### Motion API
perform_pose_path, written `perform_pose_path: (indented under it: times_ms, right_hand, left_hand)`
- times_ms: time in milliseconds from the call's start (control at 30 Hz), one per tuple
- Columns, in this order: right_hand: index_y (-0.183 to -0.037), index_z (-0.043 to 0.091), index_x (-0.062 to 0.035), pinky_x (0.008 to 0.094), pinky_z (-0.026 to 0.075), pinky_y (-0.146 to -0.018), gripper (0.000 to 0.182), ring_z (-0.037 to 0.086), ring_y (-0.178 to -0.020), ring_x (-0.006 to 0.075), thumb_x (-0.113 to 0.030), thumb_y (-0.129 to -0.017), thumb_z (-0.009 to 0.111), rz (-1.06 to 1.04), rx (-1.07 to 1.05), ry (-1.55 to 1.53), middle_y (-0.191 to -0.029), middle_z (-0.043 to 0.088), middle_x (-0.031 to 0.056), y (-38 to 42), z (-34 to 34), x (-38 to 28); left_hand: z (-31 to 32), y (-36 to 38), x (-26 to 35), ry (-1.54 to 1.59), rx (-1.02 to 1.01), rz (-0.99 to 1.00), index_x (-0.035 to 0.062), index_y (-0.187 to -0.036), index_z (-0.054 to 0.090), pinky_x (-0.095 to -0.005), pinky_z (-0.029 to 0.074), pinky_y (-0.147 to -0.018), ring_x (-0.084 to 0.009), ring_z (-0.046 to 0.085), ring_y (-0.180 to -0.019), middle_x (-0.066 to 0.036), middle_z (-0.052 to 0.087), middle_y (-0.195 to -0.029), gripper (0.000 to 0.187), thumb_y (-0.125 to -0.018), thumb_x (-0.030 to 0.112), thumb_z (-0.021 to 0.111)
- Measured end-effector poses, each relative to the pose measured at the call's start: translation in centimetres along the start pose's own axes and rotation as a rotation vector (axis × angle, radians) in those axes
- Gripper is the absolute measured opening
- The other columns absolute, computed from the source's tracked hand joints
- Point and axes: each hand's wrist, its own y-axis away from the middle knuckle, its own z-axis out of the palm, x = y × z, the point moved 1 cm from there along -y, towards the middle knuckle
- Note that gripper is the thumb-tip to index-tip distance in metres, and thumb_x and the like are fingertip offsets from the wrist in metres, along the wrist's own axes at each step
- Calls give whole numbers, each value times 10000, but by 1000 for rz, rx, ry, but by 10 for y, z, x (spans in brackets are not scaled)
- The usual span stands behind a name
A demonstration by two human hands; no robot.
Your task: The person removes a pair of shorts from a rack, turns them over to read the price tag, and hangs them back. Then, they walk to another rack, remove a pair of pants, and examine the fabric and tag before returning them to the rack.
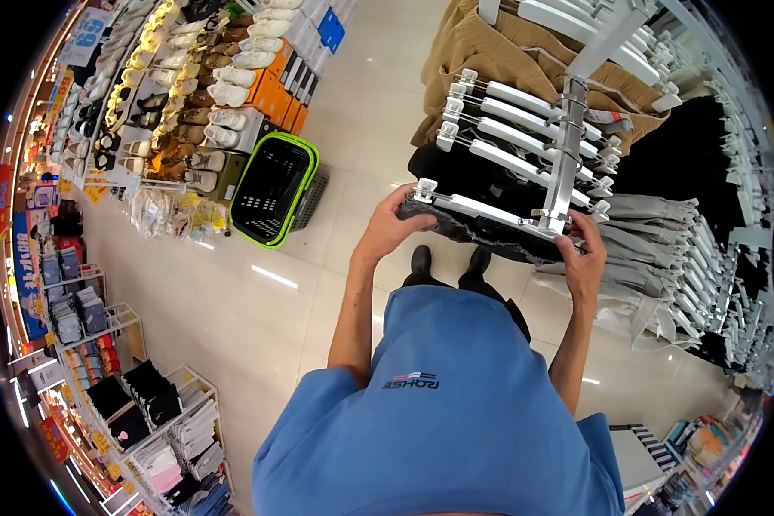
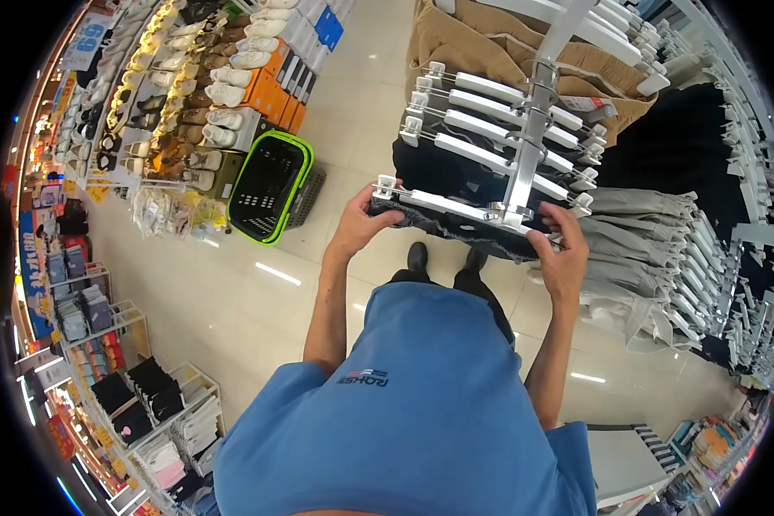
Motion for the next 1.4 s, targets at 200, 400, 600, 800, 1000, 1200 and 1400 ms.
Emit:
perform_pose_path:
  times_ms: [200,400,600,800,1000,1200,1400]
  right_hand:
    - [-1263,620,-8,246,473,-853,417,605,-936,134,-121,-866,683,68,95,-111,-1162,648,75,14,-2,12]
    - [-1326,608,-50,207,408,-747,550,503,-840,57,-413,-925,705,226,193,-268,-1116,675,23,41,9,61]
    - [-1328,620,-63,240,429,-846,741,544,-923,90,-614,-841,712,309,95,-315,-1066,649,7,57,8,77]
    - [-1101,639,-33,249,455,-808,426,562,-863,90,-323,-837,806,506,-37,-276,-963,652,-11,73,8,104]
    - [-1143,635,-4,268,468,-844,424,572,-893,108,-251,-839,799,485,-240,-374,-1007,658,10,90,14,134]
    - [-1231,613,-8,286,471,-916,497,579,-999,133,-239,-834,805,481,-296,-475,-1115,653,36,110,14,146]
    - [-1180,644,6,310,481,-916,437,605,-1000,151,-244,-850,783,500,-410,-340,-1074,681,77,136,29,150]
  left_hand:
    - [-2,2,-3,-68,-24,48,37,-1343,550,-287,536,-874,-124,615,-1018,-48,649,-1141,605,-788,15,790]
    - [-15,4,-32,-90,-192,-203,33,-1222,643,-273,498,-866,-114,608,-983,-20,677,-1058,461,-796,89,811]
    - [-19,14,-51,-232,-280,-306,27,-1154,688,-286,491,-887,-130,620,-971,-41,702,-1061,396,-807,162,823]
    - [-23,29,-90,-253,-213,-283,18,-1099,684,-294,516,-805,-128,620,-895,-41,694,-1006,369,-803,186,830]
    - [-2,57,-148,-181,-60,-188,9,-998,686,-301,512,-680,-120,607,-780,-29,675,-862,286,-818,193,812]
    - [25,84,-182,-235,-13,-183,-40,-1195,654,-329,503,-907,-189,637,-1021,-117,701,-1118,458,-856,243,776]
    - [42,105,-188,-151,102,-299,-42,-1283,585,-315,460,-979,-204,599,-1112,-116,649,-1223,481,-907,244,678]
